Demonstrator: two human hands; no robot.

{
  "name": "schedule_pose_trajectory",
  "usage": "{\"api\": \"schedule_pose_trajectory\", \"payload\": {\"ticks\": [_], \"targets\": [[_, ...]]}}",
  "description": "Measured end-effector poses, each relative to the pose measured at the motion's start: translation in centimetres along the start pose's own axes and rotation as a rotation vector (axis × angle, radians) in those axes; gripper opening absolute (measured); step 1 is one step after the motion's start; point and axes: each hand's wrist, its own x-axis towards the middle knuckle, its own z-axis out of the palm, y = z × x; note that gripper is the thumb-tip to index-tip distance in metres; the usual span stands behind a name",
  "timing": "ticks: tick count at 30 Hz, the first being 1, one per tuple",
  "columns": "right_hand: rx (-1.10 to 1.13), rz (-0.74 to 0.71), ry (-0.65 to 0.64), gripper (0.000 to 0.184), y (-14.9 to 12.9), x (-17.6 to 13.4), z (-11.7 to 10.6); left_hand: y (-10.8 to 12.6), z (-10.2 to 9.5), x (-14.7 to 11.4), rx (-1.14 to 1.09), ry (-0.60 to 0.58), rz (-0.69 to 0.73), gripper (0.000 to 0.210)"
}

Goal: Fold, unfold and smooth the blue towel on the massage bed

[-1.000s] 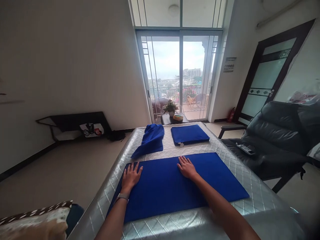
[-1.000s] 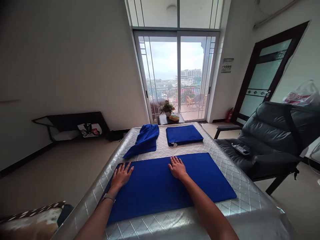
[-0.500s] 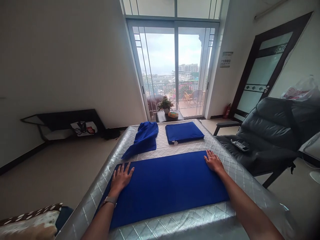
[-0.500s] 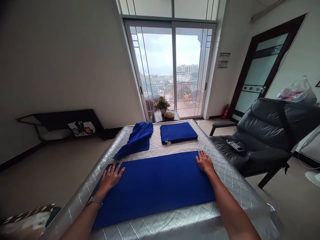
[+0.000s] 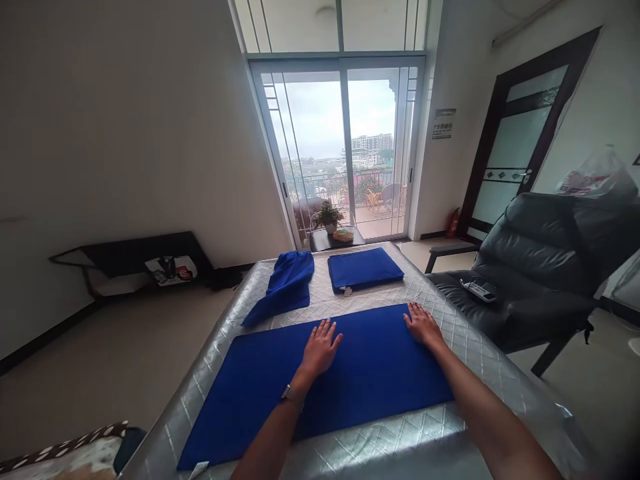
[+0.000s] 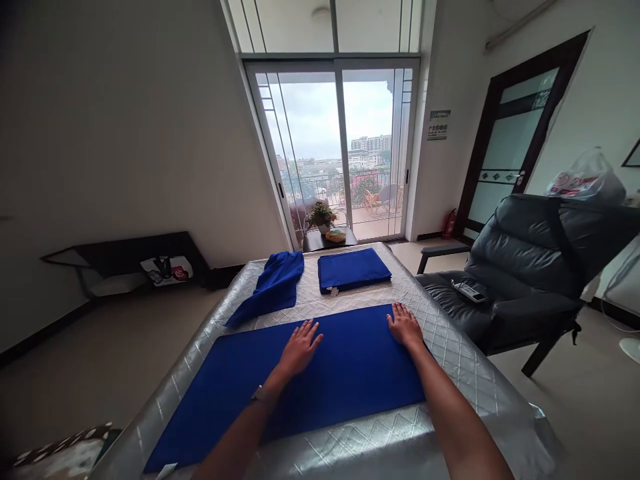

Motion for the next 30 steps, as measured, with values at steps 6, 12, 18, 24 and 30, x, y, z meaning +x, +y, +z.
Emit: {"api": "schedule_pose_trajectory", "payload": {"ticks": [6,12,18,24,30], "targets": [[-0.025,0.000,-0.005,0.064,0.0,-0.1,-0.2,-1.7,0.8,-2.3,0.061,-0.072,-0.112,0.067],[-0.023,-0.010,-0.010,0.066,-0.1,-0.3,-0.3,-13.3,-1.2,-8.9,0.189,-0.078,-0.334,0.067],[-0.099,-0.011,0.028,0.063,-1.0,-0.8,-1.7,-18.6,-2.3,-14.5,0.261,-0.079,-0.458,0.069],[-0.115,-0.091,0.114,0.061,-6.0,-3.0,-3.6,-18.1,-1.9,-14.4,0.281,-0.003,-0.430,0.069],[0.071,-0.454,0.075,0.062,-17.2,-10.9,-0.7,-17.2,-2.9,-14.4,0.253,-0.026,-0.465,0.068]]}}
